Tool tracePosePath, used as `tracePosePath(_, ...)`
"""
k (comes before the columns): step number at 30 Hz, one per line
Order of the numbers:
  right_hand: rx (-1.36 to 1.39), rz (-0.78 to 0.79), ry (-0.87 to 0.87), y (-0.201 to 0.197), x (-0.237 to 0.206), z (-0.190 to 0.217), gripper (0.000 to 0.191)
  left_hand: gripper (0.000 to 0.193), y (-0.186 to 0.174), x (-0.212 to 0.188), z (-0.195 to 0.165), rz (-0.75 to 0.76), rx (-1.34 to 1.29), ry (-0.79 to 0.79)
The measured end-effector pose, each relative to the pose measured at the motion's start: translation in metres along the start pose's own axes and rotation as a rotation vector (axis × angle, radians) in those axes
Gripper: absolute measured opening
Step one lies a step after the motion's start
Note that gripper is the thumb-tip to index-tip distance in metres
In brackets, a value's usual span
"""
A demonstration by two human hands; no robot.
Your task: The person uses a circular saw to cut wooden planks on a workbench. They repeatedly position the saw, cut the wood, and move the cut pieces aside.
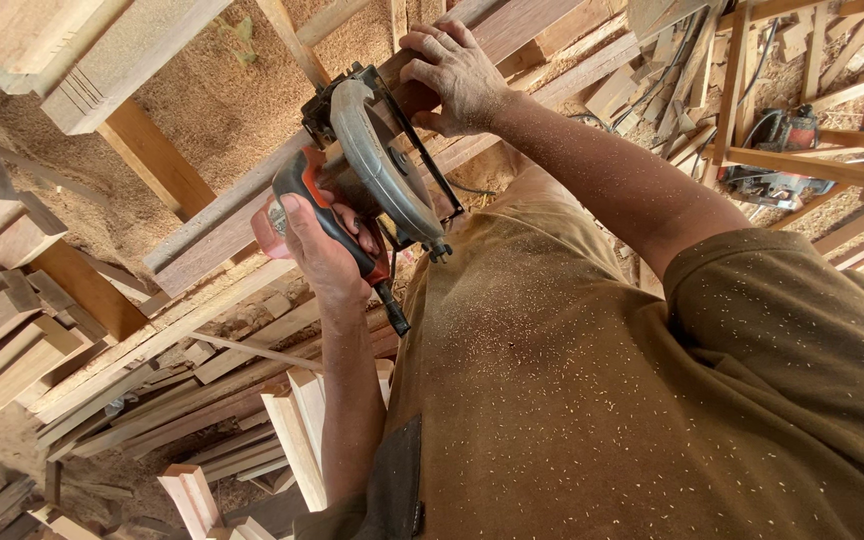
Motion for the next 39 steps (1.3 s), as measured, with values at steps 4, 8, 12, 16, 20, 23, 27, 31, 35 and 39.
tracePosePath(4,-0.013,-0.007,-0.011,-0.004,0.000,0.003,0.060,0.061,0.001,0.002,-0.001,0.013,0.009,0.023)
tracePosePath(8,-0.002,-0.009,-0.004,-0.008,0.000,0.005,0.059,0.060,0.001,0.003,0.000,0.017,-0.021,0.010)
tracePosePath(12,0.003,-0.007,-0.003,-0.012,-0.003,0.007,0.059,0.059,0.000,0.004,-0.001,0.014,0.003,0.012)
tracePosePath(16,0.015,-0.006,0.000,-0.015,-0.004,0.008,0.060,0.057,0.001,0.005,-0.003,0.009,-0.002,0.013)
tracePosePath(20,0.016,-0.001,-0.008,-0.018,-0.004,0.009,0.060,0.056,0.003,0.006,-0.008,0.008,-0.019,0.006)
tracePosePath(23,0.009,0.002,-0.010,-0.020,-0.004,0.009,0.060,0.056,0.004,0.009,-0.013,0.004,-0.005,0.010)
tracePosePath(27,0.030,0.009,-0.015,-0.024,-0.004,0.010,0.061,0.057,0.007,0.013,-0.018,0.020,0.011,0.020)
tracePosePath(31,0.033,0.005,-0.005,-0.027,-0.004,0.011,0.061,0.057,0.010,0.015,-0.022,0.006,0.035,0.035)
tracePosePath(35,0.036,0.011,-0.003,-0.030,-0.004,0.012,0.063,0.056,0.013,0.017,-0.030,0.002,0.028,0.024)
tracePosePath(39,0.033,0.008,-0.006,-0.031,-0.004,0.012,0.062,0.055,0.015,0.021,-0.037,0.010,0.035,0.020)
Point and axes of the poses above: each hand's wrist, its own x-axis towards the middle knuckle, its own y-axis out of the palm, z = x × y, the point moved 5 cm from there along x, towards the middle knuckle, and after that the axes turned 8 degrees about z, right-handed, at the moved point
